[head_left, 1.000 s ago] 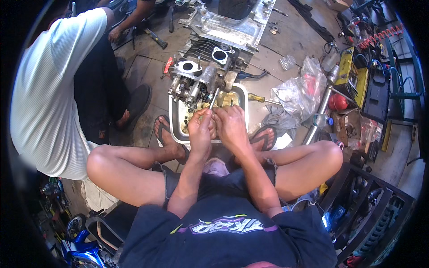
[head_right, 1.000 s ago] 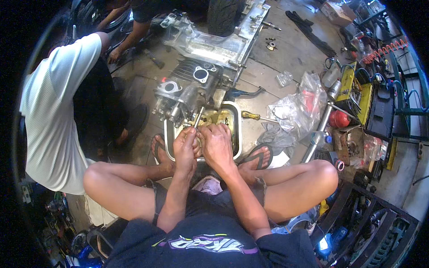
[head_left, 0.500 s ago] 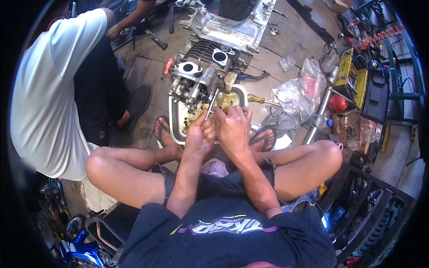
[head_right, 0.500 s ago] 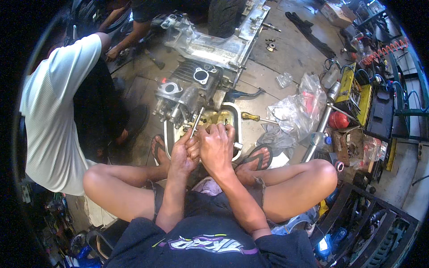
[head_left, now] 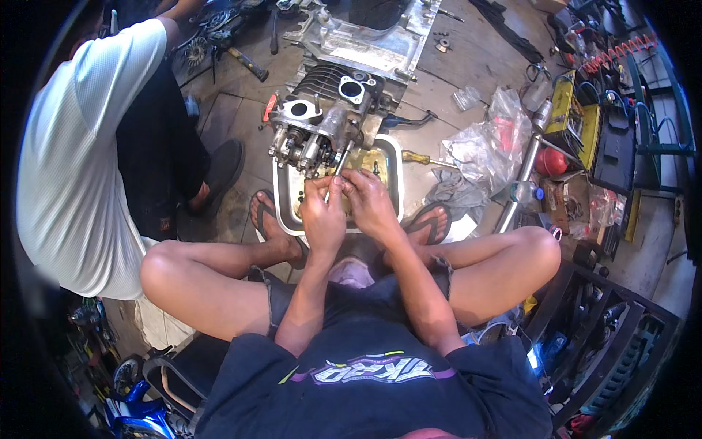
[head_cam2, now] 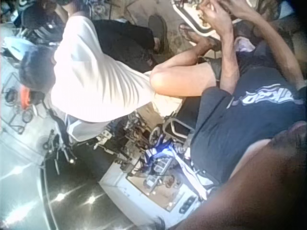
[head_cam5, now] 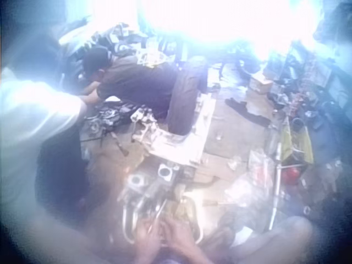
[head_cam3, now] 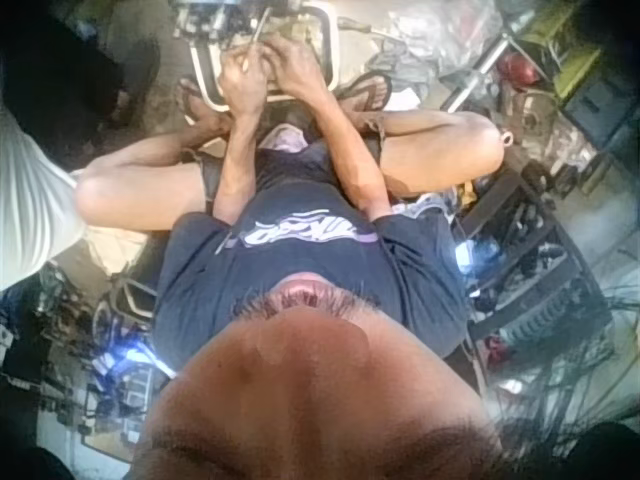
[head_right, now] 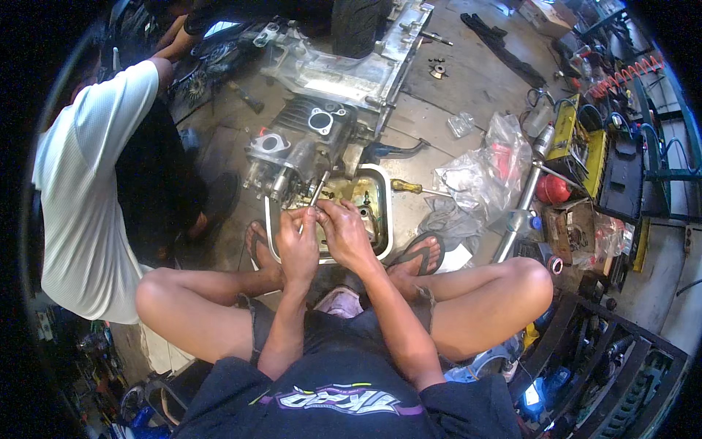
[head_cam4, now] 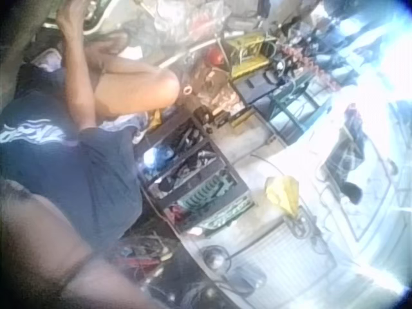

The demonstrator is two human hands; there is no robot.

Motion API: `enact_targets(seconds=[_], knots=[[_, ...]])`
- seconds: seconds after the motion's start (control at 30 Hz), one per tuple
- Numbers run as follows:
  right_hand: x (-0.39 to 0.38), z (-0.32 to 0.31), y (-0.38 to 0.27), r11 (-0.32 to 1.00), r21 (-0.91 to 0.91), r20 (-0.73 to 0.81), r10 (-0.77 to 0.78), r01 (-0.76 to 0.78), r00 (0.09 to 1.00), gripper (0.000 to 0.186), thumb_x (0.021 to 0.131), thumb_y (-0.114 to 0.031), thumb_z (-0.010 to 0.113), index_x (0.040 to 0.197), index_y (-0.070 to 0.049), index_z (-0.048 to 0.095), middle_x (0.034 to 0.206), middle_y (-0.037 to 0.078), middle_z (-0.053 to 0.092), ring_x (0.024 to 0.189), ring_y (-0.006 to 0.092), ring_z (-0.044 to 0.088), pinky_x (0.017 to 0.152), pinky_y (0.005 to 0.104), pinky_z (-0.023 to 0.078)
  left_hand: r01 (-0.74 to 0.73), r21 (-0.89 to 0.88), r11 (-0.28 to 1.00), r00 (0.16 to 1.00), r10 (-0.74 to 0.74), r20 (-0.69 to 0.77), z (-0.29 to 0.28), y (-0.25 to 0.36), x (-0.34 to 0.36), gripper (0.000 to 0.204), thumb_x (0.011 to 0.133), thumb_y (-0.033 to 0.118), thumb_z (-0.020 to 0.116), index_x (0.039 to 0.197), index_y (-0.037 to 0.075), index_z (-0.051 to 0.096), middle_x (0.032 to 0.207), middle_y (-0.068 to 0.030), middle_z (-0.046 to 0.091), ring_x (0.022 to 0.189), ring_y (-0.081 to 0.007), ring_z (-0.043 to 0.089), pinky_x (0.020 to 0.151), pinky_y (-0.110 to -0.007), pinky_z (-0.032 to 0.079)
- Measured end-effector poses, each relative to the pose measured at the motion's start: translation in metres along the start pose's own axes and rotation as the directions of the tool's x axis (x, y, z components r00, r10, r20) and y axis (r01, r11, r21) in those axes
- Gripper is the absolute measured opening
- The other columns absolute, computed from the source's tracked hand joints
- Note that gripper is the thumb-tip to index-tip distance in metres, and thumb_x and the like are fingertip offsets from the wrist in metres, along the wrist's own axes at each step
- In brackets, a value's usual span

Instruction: The person cleans and reassembles engine parts in a metal tray, then uses a socket wrench to tighten bolts on an engine cylinder head while sitting on the floor of a repair shop.

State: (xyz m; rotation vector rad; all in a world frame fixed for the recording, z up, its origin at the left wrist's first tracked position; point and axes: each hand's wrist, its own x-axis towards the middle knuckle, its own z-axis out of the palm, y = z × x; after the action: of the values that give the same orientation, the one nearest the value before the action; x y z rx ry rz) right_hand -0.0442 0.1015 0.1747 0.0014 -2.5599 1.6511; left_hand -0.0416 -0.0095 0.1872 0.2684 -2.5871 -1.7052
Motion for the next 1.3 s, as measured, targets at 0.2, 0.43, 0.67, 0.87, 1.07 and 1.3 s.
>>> enact_targets(seconds=[0.2,0.43,0.67,0.87,1.07,1.3], knots=[[0.002,0.017,0.024,0.978,0.21,0.038,0.009,-0.016,0.999,0.021,0.091,-0.015,0.061,0.099,0.004,0.064,0.095,0.02,0.067,0.088,0.0364,0.064,0.08,0.0413,0.049,-0.023,0.014,1.0,0.999,0.024,-0.043,0.002,0.007,-0.003,0.025,0.099,0.018,0.058,0.101,-0.007,0.055,0.085,-0.017,0.069,0.075,-0.0211,0.068,0.067,-0.033,0.052],[-0.005,0.041,0.058,0.938,0.346,-0.098,0.064,-0.026,0.993,0.022,0.09,-0.013,0.064,0.103,0.004,0.066,0.093,0.02,0.067,0.084,0.0313,0.066,0.072,0.0376,0.051,-0.078,0.131,0.988,0.996,0.083,-0.035,0.009,0.015,-0.003,0.025,0.099,0.019,0.057,0.101,-0.006,0.055,0.084,-0.0168,0.069,0.075,-0.0214,0.068,0.066,-0.034,0.051],[-0.007,-0.003,-0.003,0.991,-0.127,0.021,-0.038,0.04,0.999,0.025,0.092,-0.023,0.063,0.109,-0.006,0.069,0.087,0.022,0.069,0.079,0.0376,0.069,0.065,0.0446,0.053,0.125,-0.191,0.974,0.992,-0.124,0.017,-0.005,-0.01,-0.002,0.02,0.101,0.02,0.055,0.099,0.0,0.053,0.064,-0.0019,0.054,0.051,-0.0057,0.047,0.044,-0.024,0.035],[0.005,-0.034,-0.042,0.887,-0.463,0.17,0.1,-0.01,0.98,0.021,0.09,-0.026,0.059,0.098,-0.01,0.07,0.076,0.02,0.068,0.073,0.039,0.067,0.065,0.0489,0.052,0.532,-0.71,0.462,0.845,-0.347,0.407,-0.006,0.001,0.003,0.019,0.102,0.021,0.051,0.089,0.007,0.052,0.058,0.0056,0.036,0.045,-0.0034,0.028,0.04,-0.022,0.021],[0.019,-0.048,-0.068,0.722,-0.672,0.295,0.058,0.164,0.954,0.012,0.081,-0.014,0.059,0.084,-0.005,0.068,0.076,0.019,0.067,0.072,0.0349,0.069,0.063,0.0465,0.053,0.627,-0.776,0.067,0.721,-0.428,0.545,-0.004,0.004,0.008,0.022,0.103,0.021,0.048,0.084,0.01,0.046,0.058,0.0055,0.032,0.043,-0.0056,0.025,0.039,-0.024,0.021],[0.033,-0.077,-0.109,0.536,-0.754,0.409,-0.069,0.38,0.91,0.014,0.079,-0.015,0.058,0.071,-0.007,0.066,0.07,0.012,0.066,0.066,0.0282,0.069,0.059,0.0393,0.054,0.631,-0.71,-0.312,0.634,-0.321,0.704,-0.007,-0.007,0.012,0.024,0.103,0.02,0.049,0.081,0.011,0.045,0.057,0.0059,0.027,0.043,-0.0059,0.022,0.037,-0.023,0.02]])
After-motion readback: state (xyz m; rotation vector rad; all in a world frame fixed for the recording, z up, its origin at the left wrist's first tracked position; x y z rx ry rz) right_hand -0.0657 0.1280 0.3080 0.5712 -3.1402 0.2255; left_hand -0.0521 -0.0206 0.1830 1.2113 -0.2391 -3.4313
